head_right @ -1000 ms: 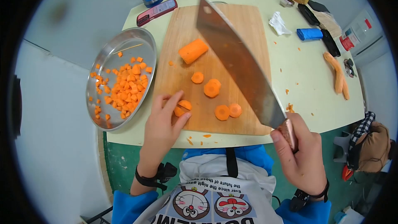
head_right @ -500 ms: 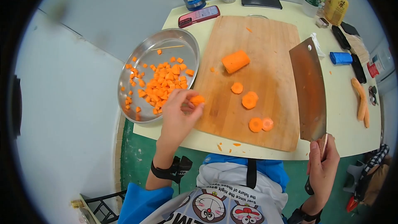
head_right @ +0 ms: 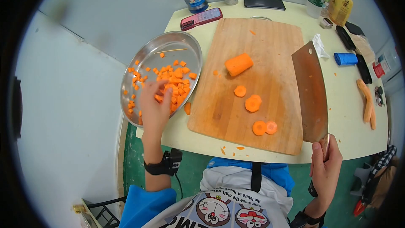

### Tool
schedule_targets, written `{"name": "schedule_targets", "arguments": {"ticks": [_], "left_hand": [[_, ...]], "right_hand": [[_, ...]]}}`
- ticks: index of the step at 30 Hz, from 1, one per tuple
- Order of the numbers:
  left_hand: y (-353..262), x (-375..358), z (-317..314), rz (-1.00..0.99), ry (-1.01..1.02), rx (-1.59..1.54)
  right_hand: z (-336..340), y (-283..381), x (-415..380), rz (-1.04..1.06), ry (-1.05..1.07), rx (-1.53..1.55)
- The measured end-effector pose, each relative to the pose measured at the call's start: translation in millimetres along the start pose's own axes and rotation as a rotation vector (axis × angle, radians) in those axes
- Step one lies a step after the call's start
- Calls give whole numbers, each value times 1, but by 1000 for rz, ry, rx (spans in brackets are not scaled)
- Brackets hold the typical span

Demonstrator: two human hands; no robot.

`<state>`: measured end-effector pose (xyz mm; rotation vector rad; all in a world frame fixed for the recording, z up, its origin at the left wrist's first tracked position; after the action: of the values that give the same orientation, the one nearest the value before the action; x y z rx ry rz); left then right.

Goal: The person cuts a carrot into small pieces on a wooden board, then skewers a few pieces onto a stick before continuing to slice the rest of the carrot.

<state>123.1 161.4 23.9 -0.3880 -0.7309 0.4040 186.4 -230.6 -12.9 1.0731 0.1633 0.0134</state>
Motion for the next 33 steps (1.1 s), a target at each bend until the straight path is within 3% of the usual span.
{"name": "schedule_targets", "arguments": {"ticks": [2, 3, 5, 8, 21, 24, 26, 30, 32, 33], "left_hand": [[-28, -17, -10, 43, 416, 50], [-28, -24, -8, 46, 416, 49], [-24, -48, -27, -12, 777, 299], [-14, -54, -36, 34, 856, 347], [3, -70, -31, -14, 674, 258], [-7, -59, -12, 132, 650, 45], [-8, -37, 3, 91, 350, -146], [-5, -15, -9, 33, 242, -9], [-11, -15, -12, 252, 267, -31], [-25, -19, -21, 229, 301, -64]], "right_hand": [[0, -1, 1, 0, 2, -19], [0, -1, 1, 6, 8, -37], [0, -4, 1, 10, 11, -47], [-2, 1, 0, -5, 12, -33], [1, -4, -1, 2, 1, -105], [0, 0, 0, -2, 4, -93], [0, 0, 1, 10, 6, -106], [-2, 5, 1, 64, -3, -147], [-2, 12, -1, 66, -15, -187], [-1, 15, -2, 99, -16, -234]]}}
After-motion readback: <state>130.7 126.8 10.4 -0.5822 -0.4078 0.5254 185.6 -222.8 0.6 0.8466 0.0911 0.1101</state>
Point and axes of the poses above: each hand's wrist, its own x-axis towards the middle knuckle, its own z-axis out of the back of the hand, y = z × x, the point moved 8 cm from there along x, towards the middle knuckle, and after that the axes turned 2 degrees about -x, right-handed, at the moved point
